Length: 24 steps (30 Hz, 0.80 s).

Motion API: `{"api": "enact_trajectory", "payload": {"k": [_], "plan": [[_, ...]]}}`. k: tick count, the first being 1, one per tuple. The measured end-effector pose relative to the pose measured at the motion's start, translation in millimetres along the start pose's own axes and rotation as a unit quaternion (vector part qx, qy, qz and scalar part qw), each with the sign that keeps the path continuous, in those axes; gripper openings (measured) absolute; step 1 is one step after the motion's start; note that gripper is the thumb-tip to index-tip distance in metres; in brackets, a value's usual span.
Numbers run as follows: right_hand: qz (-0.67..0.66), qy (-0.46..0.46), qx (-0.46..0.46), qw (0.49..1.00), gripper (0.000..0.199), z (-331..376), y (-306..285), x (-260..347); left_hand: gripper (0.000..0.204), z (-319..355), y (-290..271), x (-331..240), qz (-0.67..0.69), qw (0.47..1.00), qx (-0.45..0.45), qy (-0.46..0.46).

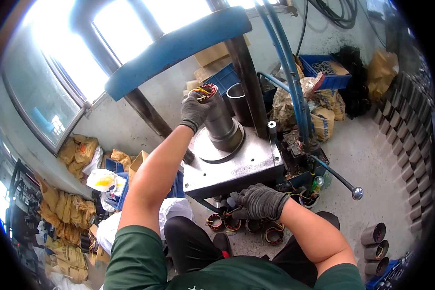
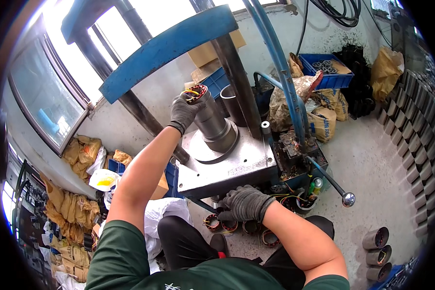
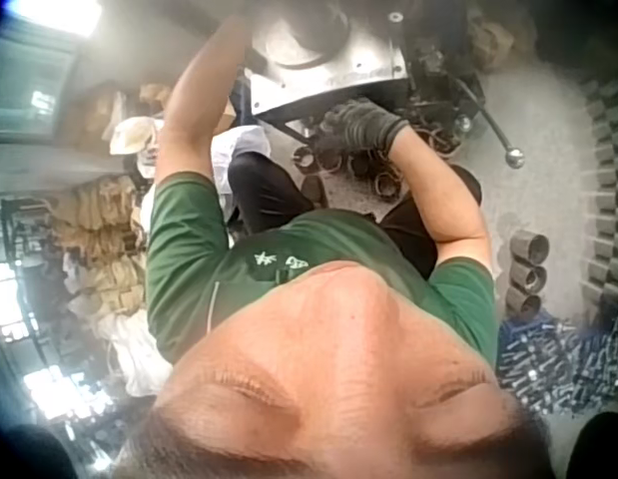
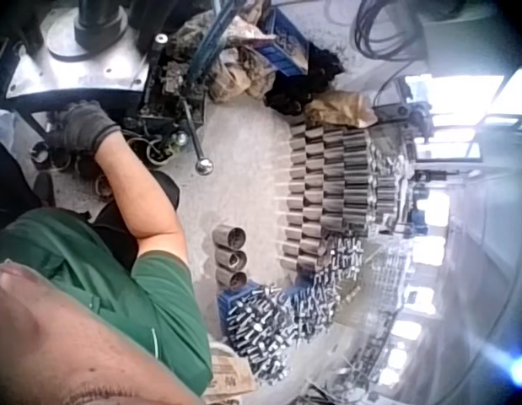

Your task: The person holds an electric motor stator and inserts thin wires into its slots by hand, then places the stator inside a metal cylinder and uses a hydraulic press to seat it.

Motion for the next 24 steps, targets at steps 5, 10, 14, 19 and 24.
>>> {"api": "enact_trajectory", "payload": {"k": [5, 10, 14, 19, 24], "plan": [[0.001, 0.019, 0.043, 0.999, 0.063, 3, -3, 3, 0.064, 3, 9, -3, 0.016, 0.998, -0.048, -0.039], [0.003, 0.026, 0.059, 0.998, 0.064, 4, -3, 3, 0.048, 3, 9, 7, 0.105, 0.993, -0.051, 0.027], [0.032, -0.014, -0.029, 0.999, 0.06, 8, 1, 2, 0.048, -4, 8, 13, 0.093, 0.995, -0.04, 0.019], [0.022, 0.028, 0.051, 0.998, 0.059, 9, -5, 11, 0.054, 5, 5, 4, -0.004, 0.996, -0.073, 0.054], [0.064, -0.009, 0.061, 0.996, 0.053, 10, 6, 25, 0.054, 23, -10, -14, -0.079, 0.989, -0.086, 0.094]]}}
Point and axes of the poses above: each hand's wrist, its own z-axis away from the middle knuckle, its own y-axis out of the palm, x = y × z, the point moved 1 cm from there along -z, towards the middle knuckle, and after that the axes turned 11 degrees about -y, right-handed, at the moved point
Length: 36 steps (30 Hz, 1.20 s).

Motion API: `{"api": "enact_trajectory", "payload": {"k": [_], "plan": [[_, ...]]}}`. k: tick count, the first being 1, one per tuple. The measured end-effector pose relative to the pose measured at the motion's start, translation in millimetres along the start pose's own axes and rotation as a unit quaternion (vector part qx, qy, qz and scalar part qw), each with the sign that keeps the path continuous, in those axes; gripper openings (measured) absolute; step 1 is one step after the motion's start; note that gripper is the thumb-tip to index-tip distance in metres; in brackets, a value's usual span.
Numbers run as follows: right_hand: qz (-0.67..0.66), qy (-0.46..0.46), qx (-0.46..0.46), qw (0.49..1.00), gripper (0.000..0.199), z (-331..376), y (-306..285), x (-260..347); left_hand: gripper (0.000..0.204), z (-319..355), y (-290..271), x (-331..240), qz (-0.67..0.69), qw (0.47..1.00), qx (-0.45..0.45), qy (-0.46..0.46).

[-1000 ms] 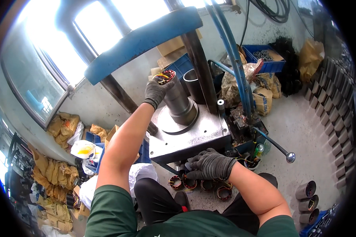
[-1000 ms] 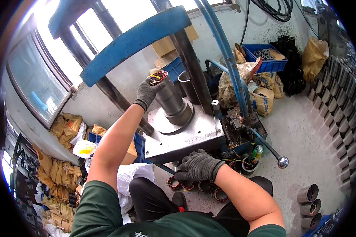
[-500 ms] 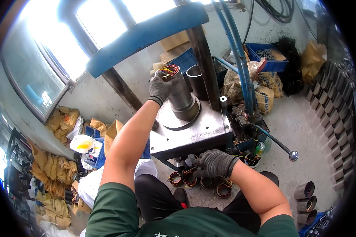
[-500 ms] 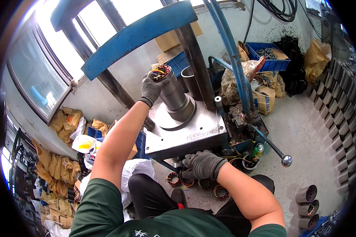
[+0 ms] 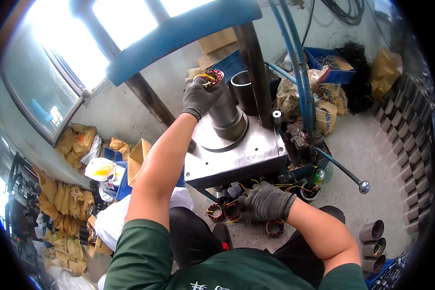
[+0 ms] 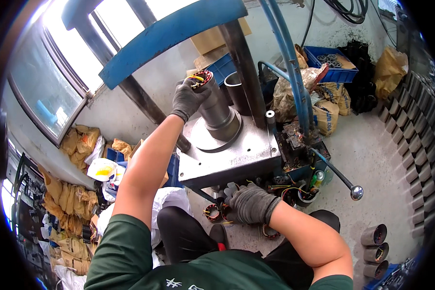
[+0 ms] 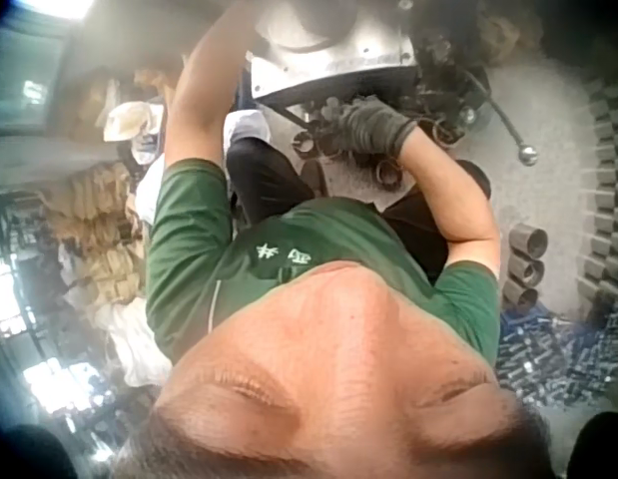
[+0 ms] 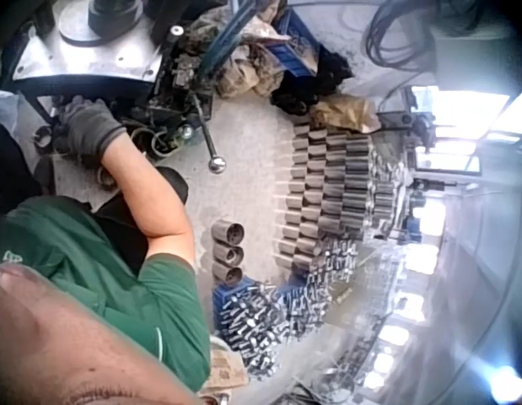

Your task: The person holds an electric motor stator and inserts thin wires into its slots by hand, then places the stator inside a metal cylinder and uses a hydraulic press to seat it.

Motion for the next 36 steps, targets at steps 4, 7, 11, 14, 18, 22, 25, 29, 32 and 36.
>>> {"api": "enact_trajectory", "payload": {"k": [4, 7, 11, 14, 18, 22, 25, 29, 32, 36], "plan": [[-0.035, -0.09, -0.07, 0.993, 0.045, 2, 9, 7, 0.069, -14, -2, 39, 0.046, 0.993, 0.108, -0.026], [-0.059, -0.096, -0.1, 0.989, 0.05, 12, 13, -2, 0.079, -14, -6, 55, 0.13, 0.988, 0.061, -0.054], [-0.15, -0.083, -0.108, 0.979, 0.042, 25, 9, -19, 0.065, 47, -65, 83, 0.323, 0.932, 0.091, -0.139], [-0.162, -0.074, -0.14, 0.974, 0.038, 39, 29, -38, 0.038, 134, -119, 141, 0.341, 0.922, 0.124, -0.136], [-0.13, -0.003, 0.015, 0.991, 0.042, 87, 65, -69, 0.024, 287, -176, 195, 0.386, 0.885, 0.127, -0.228], [-0.327, 0.232, 0.081, 0.913, 0.031, 135, 117, -118, 0.026, 477, -191, 255, 0.404, 0.779, 0.134, -0.46], [-0.422, 0.265, -0.017, 0.867, 0.032, 130, 121, -136, 0.026, 601, -181, 254, 0.279, 0.741, 0.141, -0.594], [-0.429, 0.328, -0.029, 0.841, 0.034, 111, 115, -145, 0.03, 762, -151, 263, -0.03, 0.767, 0.162, -0.62], [-0.424, 0.363, 0.004, 0.83, 0.037, 108, 113, -151, 0.038, 806, -163, 251, -0.01, 0.723, 0.119, -0.68], [-0.44, 0.371, -0.015, 0.818, 0.037, 123, 122, -187, 0.048, 811, -186, 254, -0.09, 0.731, 0.075, -0.672]]}}
Point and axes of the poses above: each hand's wrist, its own z-axis away from the middle knuckle, its own y-axis out of the palm, x = y × z, the point moved 1 cm from there along -z, towards the middle knuckle, and after that the axes turned 11 degrees about -y, right-handed, at the moved point
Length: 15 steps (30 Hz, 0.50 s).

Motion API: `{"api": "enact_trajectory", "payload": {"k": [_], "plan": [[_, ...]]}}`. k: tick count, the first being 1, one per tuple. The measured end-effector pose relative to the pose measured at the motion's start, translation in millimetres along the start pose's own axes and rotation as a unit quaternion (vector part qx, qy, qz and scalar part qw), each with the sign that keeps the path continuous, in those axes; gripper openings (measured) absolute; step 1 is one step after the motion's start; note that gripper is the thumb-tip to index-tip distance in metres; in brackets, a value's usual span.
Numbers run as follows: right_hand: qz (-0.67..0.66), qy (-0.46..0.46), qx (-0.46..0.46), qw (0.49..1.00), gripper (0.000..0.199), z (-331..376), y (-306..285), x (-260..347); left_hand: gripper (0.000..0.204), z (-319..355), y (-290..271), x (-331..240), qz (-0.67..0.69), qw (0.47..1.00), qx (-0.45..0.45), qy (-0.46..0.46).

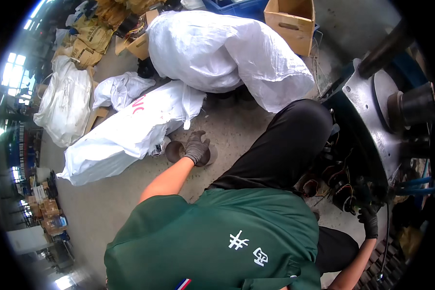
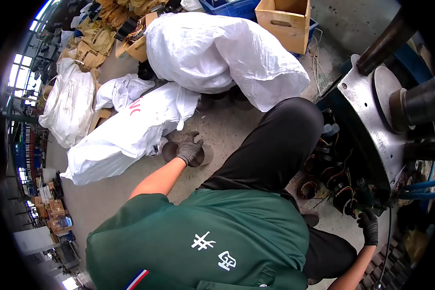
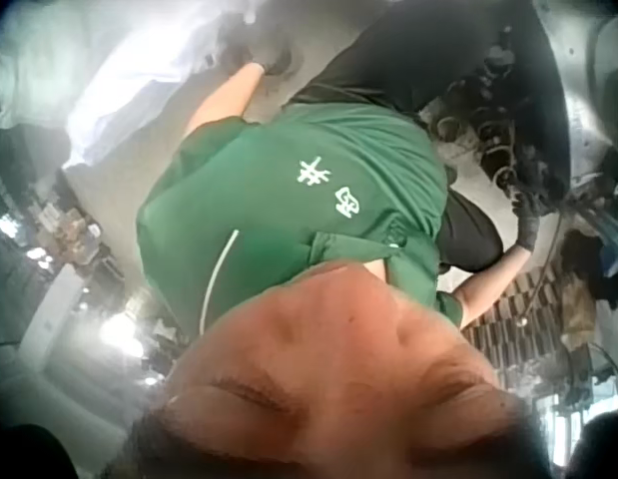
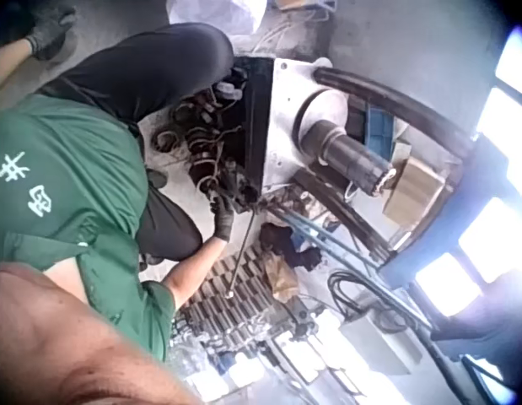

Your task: The person holds an electric motor stator and inserts thin wires into its slots by hand, then places the stator inside a metal cylinder and uses a hydraulic press to seat it.

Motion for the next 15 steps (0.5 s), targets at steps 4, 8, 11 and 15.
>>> {"api": "enact_trajectory", "payload": {"k": [4, 8, 11, 15], "plan": [[0.043, -0.101, -0.042, 0.993, 0.036, 10, -6, -6, 0.054, 28, -42, 5, -0.067, 0.994, 0.082, -0.013], [0.214, -0.239, -0.124, 0.939, 0.031, 44, -15, -6, 0.057, 64, -23, 53, -0.13, 0.982, 0.026, 0.131], [0.277, -0.296, -0.208, 0.89, 0.031, 92, 23, 67, 0.053, 87, -20, 66, -0.107, 0.994, 0.029, 0.016], [0.397, -0.407, -0.399, 0.719, 0.034, 196, 51, 133, 0.057, 94, -33, 13, -0.091, 0.994, -0.025, -0.055]]}}
Point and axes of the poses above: each hand's wrist, its own z-axis away from the middle knuckle, its own y-axis out of the palm, x = y × z, the point moved 1 cm from there along -z, towards the middle knuckle, and after that the axes turned 11 degrees about -y, right-handed, at the moved point
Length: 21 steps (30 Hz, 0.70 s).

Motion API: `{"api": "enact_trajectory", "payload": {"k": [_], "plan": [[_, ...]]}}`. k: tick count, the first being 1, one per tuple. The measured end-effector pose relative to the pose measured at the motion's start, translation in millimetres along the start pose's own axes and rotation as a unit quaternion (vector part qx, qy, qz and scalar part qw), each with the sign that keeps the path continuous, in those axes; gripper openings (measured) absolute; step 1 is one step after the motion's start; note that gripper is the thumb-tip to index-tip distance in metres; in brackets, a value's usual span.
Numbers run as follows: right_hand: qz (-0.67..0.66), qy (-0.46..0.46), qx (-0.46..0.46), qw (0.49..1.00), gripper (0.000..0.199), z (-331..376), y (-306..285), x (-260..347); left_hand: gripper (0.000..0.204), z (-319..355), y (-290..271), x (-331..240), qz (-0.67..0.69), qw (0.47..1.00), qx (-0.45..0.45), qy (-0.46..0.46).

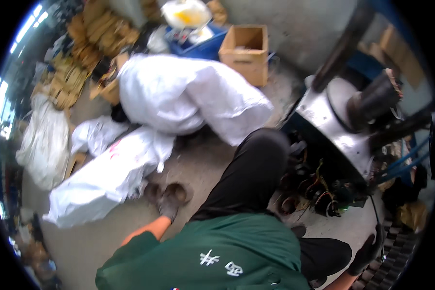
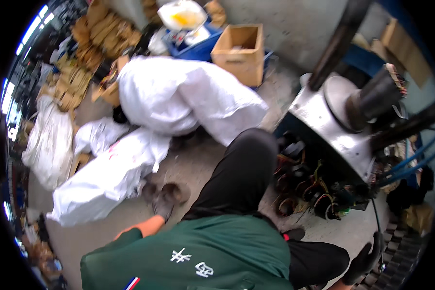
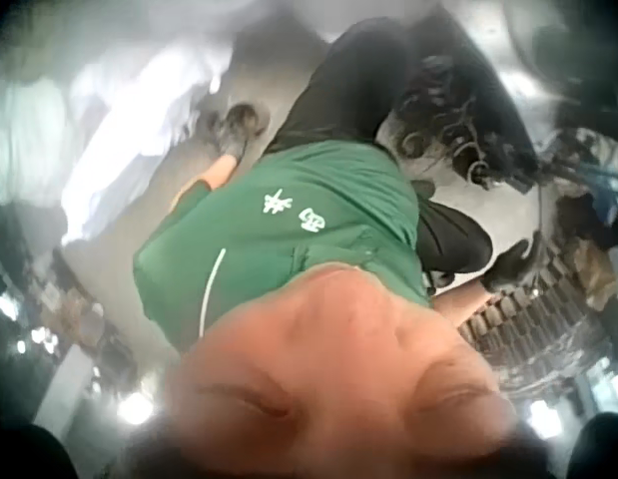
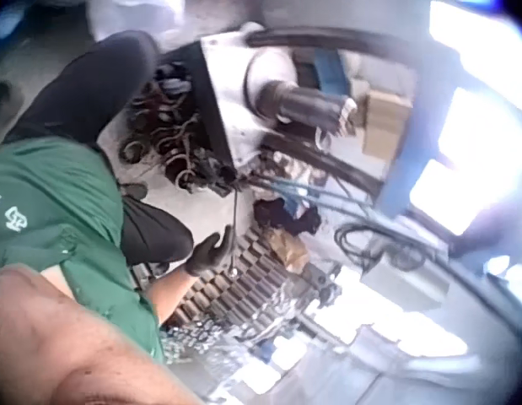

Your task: The person holds an electric motor stator and inserts thin wires into its slots by hand, then places the stator inside a metal cylinder and uses a hydraulic press to seat it.

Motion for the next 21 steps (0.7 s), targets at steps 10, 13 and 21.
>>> {"api": "enact_trajectory", "payload": {"k": [10, 13, 21], "plan": [[0.167, 0.175, -0.252, 0.937, 0.037, 74, -7, -33, 0.093, -48, 104, 43, -0.006, 0.989, 0.099, -0.108], [0.008, 0.201, -0.377, 0.904, 0.039, 59, 24, -48, 0.075, -71, 87, 6, 0.071, 0.996, 0.046, -0.019], [0.137, 0.183, -0.447, 0.865, 0.044, -47, 31, -178, 0.035, -128, -33, -177, 0.345, 0.924, 0.047, 0.157]]}}
Point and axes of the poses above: each hand's wrist, its own z-axis away from the middle knuckle, its own y-axis out of the palm, x = y × z, the point moved 1 cm from there along -z, towards the middle knuckle, and after that the axes turned 11 degrees about -y, right-handed, at the moved point
